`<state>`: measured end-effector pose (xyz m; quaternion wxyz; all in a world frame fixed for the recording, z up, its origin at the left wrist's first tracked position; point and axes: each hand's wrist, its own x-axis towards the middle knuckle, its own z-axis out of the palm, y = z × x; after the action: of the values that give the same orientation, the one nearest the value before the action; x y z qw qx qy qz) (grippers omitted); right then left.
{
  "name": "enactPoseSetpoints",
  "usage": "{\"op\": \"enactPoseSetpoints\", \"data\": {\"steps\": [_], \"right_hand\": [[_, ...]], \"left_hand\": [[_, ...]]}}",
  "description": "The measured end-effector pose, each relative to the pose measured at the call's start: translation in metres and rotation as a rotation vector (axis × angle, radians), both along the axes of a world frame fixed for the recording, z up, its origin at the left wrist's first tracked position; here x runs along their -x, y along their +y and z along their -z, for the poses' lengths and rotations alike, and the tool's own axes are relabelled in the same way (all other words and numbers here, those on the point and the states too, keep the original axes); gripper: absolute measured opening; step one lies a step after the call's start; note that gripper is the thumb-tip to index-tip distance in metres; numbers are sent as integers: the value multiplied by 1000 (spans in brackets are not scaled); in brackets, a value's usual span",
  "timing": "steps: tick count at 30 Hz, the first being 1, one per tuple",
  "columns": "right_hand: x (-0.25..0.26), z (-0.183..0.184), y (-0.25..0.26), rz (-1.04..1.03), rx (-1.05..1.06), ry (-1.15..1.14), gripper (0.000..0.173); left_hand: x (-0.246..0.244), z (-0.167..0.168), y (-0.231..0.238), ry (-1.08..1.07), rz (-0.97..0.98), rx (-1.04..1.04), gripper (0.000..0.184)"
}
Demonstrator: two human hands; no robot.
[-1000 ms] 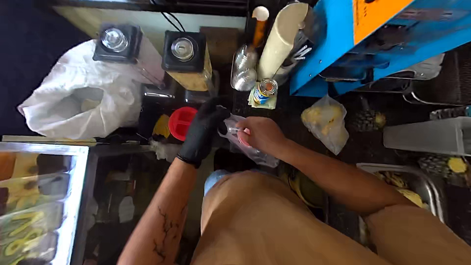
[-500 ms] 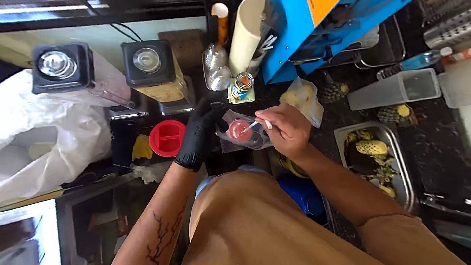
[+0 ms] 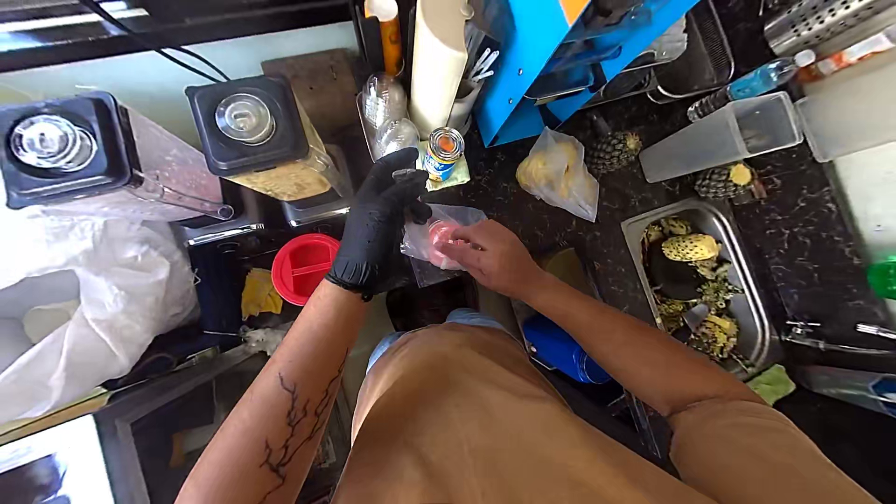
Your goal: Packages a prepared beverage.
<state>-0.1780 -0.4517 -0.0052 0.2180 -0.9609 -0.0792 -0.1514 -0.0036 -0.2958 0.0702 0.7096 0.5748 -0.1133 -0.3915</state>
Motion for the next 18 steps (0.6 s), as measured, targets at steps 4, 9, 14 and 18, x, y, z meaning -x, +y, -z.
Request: {"op": "enactPoseSetpoints", "data": {"steps": [4, 9, 14, 18], "right_hand": [[0, 21, -16, -86, 90, 8, 31], [2, 9, -38, -139, 57, 125, 38], [11, -47, -97, -271, 199, 398, 46], [16, -64, -121, -402, 258, 293, 26]], "left_hand": [[-14, 3, -17, 42, 56, -77, 39], [-24, -11, -37, -94, 184, -343, 26], [-40, -43, -34, -805, 654, -876, 27], [-15, -64, -37, -1339, 929, -1318, 57]]}}
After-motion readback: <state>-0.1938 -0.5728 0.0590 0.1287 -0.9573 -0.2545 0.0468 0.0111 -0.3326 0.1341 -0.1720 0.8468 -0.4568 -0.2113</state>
